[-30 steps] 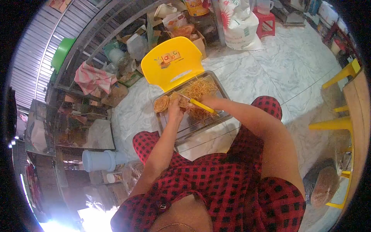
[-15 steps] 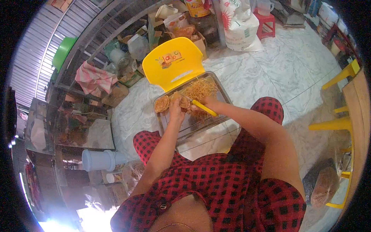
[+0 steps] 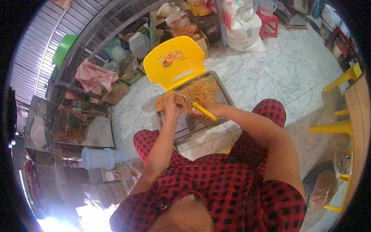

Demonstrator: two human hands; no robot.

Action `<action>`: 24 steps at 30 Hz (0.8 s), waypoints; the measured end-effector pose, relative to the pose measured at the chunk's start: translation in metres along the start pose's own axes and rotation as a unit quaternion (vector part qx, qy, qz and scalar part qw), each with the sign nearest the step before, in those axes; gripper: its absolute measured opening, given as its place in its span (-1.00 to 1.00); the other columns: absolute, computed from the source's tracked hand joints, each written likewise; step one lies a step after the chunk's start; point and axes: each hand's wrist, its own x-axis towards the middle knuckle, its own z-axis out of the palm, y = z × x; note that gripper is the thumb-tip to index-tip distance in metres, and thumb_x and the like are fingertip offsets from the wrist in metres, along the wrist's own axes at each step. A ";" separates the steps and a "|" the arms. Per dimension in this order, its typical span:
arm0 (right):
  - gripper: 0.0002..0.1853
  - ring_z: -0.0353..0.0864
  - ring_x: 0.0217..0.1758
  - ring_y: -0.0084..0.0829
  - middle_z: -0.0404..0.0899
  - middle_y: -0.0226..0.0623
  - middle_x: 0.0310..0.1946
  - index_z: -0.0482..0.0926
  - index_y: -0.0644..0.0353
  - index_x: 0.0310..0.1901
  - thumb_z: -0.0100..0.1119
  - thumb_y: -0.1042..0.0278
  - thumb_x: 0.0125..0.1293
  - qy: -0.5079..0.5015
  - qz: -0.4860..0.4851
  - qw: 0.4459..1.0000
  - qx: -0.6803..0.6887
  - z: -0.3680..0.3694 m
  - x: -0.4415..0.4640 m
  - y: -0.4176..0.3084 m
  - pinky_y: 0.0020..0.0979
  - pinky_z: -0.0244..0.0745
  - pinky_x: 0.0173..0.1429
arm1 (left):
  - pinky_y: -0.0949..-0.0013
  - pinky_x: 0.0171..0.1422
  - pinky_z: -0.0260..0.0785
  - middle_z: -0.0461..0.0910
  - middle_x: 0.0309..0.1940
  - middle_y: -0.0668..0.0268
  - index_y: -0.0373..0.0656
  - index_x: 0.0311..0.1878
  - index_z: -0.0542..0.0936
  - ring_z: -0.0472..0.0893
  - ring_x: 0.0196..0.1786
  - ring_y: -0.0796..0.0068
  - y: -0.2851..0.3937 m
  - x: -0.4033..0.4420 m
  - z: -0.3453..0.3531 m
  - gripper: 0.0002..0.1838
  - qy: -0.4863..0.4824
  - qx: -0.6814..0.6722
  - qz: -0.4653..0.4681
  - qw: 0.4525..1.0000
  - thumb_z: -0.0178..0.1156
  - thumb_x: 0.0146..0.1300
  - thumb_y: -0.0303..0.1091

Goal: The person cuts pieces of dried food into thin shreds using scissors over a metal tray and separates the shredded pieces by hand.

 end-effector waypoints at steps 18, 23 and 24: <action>-0.26 0.54 -0.13 -0.05 0.58 0.01 -0.24 0.55 0.13 -0.08 -0.17 -0.47 0.15 0.048 0.043 0.997 -0.040 0.003 0.008 0.011 -0.15 0.39 -0.04 | 0.31 -0.60 0.46 0.55 -0.46 0.23 -0.16 -0.20 0.44 0.58 -0.49 0.35 0.000 0.003 0.003 -0.85 -0.010 -0.012 0.008 1.000 0.03 0.25 -0.32; -0.29 0.54 -0.17 -0.04 0.58 0.01 -0.26 0.55 0.14 -0.07 -0.14 -0.42 0.17 0.047 0.061 0.997 -0.013 0.004 0.011 0.015 -0.18 0.39 -0.06 | 0.31 -0.61 0.46 0.55 -0.48 0.23 -0.16 -0.21 0.44 0.58 -0.51 0.35 0.005 -0.001 0.005 -0.86 -0.029 -0.025 0.022 0.999 0.03 0.25 -0.32; -0.30 0.55 -0.17 -0.06 0.58 0.00 -0.26 0.54 0.15 -0.06 -0.13 -0.41 0.18 0.046 0.059 0.997 -0.017 0.004 0.010 0.013 -0.20 0.40 -0.06 | 0.31 -0.63 0.45 0.55 -0.48 0.22 -0.16 -0.21 0.44 0.57 -0.52 0.35 0.003 0.003 0.002 -0.86 -0.046 -0.037 0.021 0.998 0.03 0.25 -0.32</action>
